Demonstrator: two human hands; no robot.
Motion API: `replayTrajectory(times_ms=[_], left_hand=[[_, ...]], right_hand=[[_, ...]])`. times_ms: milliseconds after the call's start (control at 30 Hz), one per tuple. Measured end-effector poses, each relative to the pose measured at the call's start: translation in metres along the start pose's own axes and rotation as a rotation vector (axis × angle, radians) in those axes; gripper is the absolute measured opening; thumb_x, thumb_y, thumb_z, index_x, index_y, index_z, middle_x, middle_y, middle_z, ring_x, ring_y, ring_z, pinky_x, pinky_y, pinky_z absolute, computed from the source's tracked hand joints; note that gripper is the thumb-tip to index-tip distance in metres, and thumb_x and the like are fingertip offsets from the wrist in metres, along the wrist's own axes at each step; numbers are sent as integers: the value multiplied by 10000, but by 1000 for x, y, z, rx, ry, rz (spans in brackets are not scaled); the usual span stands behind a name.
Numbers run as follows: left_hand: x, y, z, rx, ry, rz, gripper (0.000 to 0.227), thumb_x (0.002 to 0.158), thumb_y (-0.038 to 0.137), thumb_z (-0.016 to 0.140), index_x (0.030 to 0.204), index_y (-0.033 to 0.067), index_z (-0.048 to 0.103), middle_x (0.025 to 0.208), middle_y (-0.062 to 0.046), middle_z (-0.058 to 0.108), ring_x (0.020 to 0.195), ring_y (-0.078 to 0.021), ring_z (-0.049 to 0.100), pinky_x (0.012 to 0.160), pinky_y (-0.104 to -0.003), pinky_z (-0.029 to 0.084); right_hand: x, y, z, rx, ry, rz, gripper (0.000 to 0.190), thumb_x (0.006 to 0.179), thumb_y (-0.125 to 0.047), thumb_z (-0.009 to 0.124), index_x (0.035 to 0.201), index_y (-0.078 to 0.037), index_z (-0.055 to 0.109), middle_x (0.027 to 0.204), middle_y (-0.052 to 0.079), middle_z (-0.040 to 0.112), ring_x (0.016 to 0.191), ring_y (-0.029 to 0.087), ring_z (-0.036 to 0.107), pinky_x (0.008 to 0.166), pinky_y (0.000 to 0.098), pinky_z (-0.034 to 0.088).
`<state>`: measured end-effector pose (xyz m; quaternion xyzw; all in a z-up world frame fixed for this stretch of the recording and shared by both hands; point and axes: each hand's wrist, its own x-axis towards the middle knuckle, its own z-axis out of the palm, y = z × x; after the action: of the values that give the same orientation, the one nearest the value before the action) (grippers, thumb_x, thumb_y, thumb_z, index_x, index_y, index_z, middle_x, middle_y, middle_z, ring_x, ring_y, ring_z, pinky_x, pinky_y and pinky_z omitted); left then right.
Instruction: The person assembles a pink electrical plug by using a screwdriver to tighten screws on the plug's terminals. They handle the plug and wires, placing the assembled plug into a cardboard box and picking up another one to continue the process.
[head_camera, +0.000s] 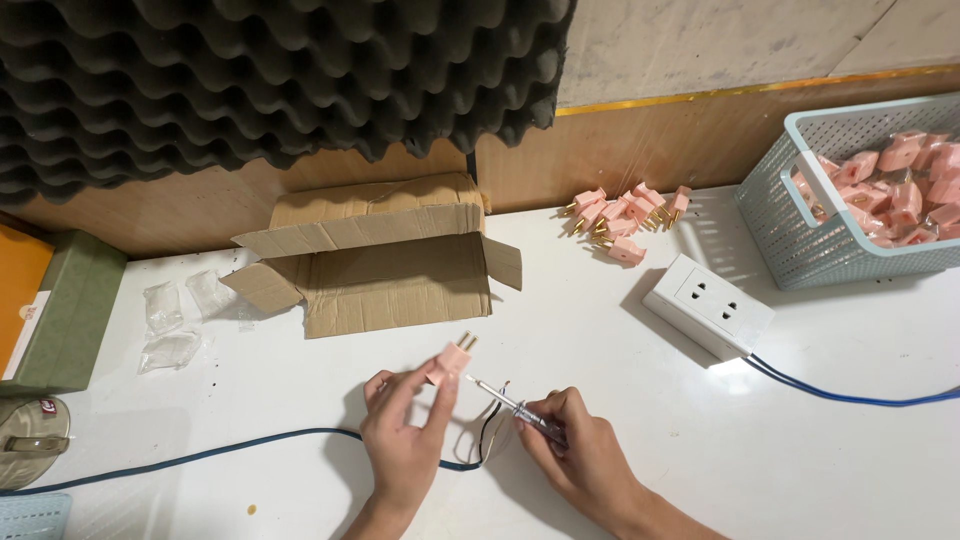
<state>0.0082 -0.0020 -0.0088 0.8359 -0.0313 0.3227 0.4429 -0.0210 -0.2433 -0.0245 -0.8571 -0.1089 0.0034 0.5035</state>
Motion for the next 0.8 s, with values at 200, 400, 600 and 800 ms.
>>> replayTrajectory(times_ms=[200, 400, 600, 800], left_hand=[[0, 4, -3, -236, -37, -529, 307, 953, 202, 874, 1233, 79, 895, 1168, -35, 856, 1191, -138, 685, 1057, -303, 639], [-2, 2, -1, -157, -74, -441, 213, 978, 211, 863, 1154, 97, 900, 1096, 10, 867, 1228, -158, 638, 1026, -306, 626], [-2, 7, -1, -105, -112, -367, 220, 981, 255, 860, 1145, 115, 903, 1063, 30, 842, 1228, -172, 616, 966, -300, 672], [-1, 10, -1, -81, -113, -380, 222, 957, 273, 890, 1133, 140, 919, 1057, 48, 841, 1198, -154, 629, 989, -288, 614]], right_hand=[[6, -11, -3, 5, 233, -177, 183, 980, -220, 875, 1094, -99, 799, 762, -90, 807, 535, 19, 488, 502, 191, 443], [14, -34, -15, -94, 258, -338, 176, 1006, -240, 844, 1113, -102, 831, 724, -46, 759, 526, 87, 509, 502, 214, 464], [14, -36, -18, -152, 288, -368, 192, 1006, -231, 852, 1151, -108, 832, 733, -59, 687, 516, 74, 526, 495, 216, 477], [15, -27, -17, -319, 375, -490, 227, 976, -182, 917, 1183, -156, 826, 777, -53, 578, 548, 72, 496, 470, 221, 390]])
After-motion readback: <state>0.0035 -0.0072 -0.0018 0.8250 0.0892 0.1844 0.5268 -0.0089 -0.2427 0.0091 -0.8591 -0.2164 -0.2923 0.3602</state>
